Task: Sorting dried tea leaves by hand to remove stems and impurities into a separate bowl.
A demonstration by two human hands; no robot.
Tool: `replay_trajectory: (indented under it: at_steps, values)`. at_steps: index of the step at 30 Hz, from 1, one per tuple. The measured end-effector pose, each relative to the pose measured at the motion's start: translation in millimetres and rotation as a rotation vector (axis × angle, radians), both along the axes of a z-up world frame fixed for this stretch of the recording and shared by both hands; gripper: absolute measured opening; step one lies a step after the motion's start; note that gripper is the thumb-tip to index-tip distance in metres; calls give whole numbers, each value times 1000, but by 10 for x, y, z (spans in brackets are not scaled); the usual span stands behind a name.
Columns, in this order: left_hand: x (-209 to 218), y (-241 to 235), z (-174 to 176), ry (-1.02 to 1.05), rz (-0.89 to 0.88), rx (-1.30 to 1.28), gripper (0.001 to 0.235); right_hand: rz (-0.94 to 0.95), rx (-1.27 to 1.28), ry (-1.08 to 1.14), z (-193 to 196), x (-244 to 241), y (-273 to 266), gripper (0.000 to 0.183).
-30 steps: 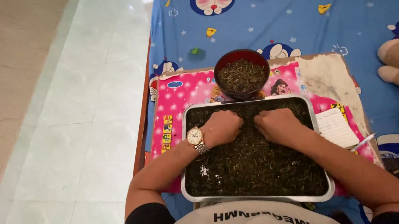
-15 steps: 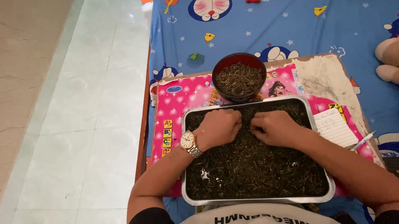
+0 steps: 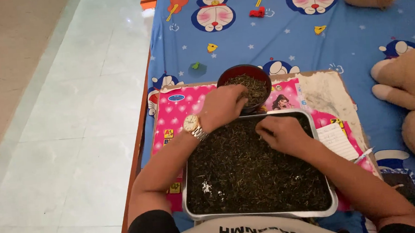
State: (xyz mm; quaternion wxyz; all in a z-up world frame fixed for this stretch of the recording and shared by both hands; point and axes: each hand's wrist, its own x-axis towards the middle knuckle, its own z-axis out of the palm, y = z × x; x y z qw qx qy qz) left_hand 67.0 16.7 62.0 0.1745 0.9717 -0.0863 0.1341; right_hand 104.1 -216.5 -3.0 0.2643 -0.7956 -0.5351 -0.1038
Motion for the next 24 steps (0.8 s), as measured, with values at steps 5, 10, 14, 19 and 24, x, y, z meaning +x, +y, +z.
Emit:
replay_trajectory:
  at_steps: [5,10,14,19,24]
  values:
    - [-350,-16,-9,205,-28,80,23,-126,42,-94,131,359,172,9]
    - [-459,-2,-274,316,-52,189,28,-161,-115,-125,427,246,372,13]
    - [-582,62,-509,388,-58,242,29,-224,-445,2,336,-44,122,29]
    - [-647,-68,-312,432,-133,198,29,-195,-626,47,260,-191,-25,34]
    - [-634,-171,-346,428,-184,181,27,-32,-584,6,119,-229,34,22]
